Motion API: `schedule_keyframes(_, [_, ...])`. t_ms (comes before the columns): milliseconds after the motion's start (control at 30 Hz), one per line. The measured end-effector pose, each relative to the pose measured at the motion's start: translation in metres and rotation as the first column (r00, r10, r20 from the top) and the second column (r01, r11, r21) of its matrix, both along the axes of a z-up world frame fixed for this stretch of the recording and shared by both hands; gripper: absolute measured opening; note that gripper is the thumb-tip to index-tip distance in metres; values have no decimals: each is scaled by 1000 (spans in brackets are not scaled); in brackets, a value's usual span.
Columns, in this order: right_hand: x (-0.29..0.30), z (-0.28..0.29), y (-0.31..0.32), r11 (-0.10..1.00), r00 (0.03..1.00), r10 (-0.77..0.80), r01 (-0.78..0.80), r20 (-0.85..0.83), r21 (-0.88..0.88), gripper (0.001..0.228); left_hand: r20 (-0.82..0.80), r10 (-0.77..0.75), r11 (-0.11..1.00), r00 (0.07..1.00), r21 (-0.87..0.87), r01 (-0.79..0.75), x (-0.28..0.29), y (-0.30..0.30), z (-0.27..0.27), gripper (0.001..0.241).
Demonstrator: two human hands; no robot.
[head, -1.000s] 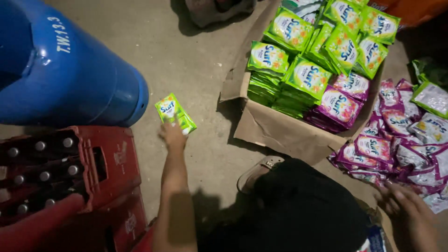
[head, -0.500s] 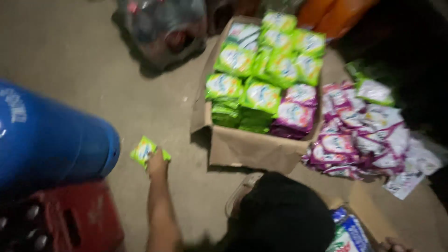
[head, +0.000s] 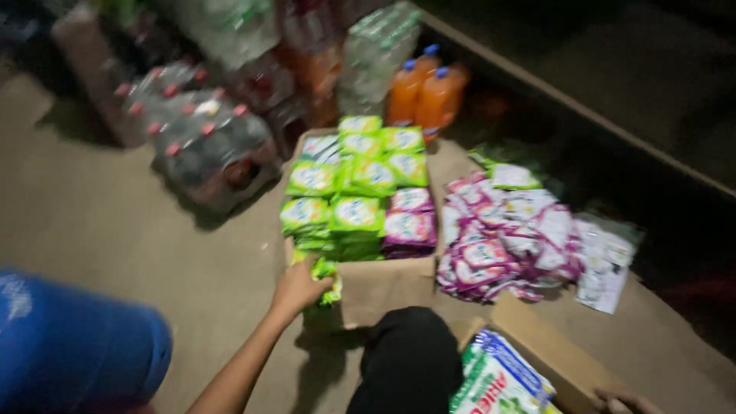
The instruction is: Sorting, folding, and packing various detergent sachets into a cardboard box.
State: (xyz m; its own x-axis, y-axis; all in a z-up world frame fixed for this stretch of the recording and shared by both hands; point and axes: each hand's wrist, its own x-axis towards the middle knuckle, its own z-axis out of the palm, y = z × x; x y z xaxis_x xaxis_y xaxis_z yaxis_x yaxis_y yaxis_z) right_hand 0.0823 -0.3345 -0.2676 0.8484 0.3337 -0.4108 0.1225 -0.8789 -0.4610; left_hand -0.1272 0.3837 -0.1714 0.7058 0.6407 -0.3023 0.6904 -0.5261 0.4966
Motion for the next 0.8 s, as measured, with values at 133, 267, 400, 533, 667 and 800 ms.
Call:
schedule_keyframes(133, [-31, 107, 47, 981, 997, -65, 70, 34, -181, 54, 347, -309, 949, 885, 167, 266, 67, -54, 114, 72])
schedule_keyframes(267, [-81, 194, 114, 429, 770, -290, 635, -568, 642, 73, 640, -511, 811, 573, 139, 569, 100, -159, 222, 71])
schedule_keyframes(400, [-87, 254, 136, -39, 756, 188, 644, -627, 764, 96, 572, -812, 358, 114, 335, 871, 103, -279, 271, 72])
schedule_keyframes(533, [-63, 172, 82, -251, 702, 199, 711, -684, 656, 67, 534, -775, -142, -338, 374, 917, 115, -362, 243, 58])
schedule_keyframes(667, [-79, 175, 70, -281, 650, 30, 735, -760, 617, 47, 659, -695, 316, 287, -79, 945, 171, -400, 185, 49])
schedule_keyframes(800, [-92, 185, 84, -277, 594, -77, 759, -801, 589, 44, 780, -526, 277, 339, -219, 935, 183, -415, 112, 49])
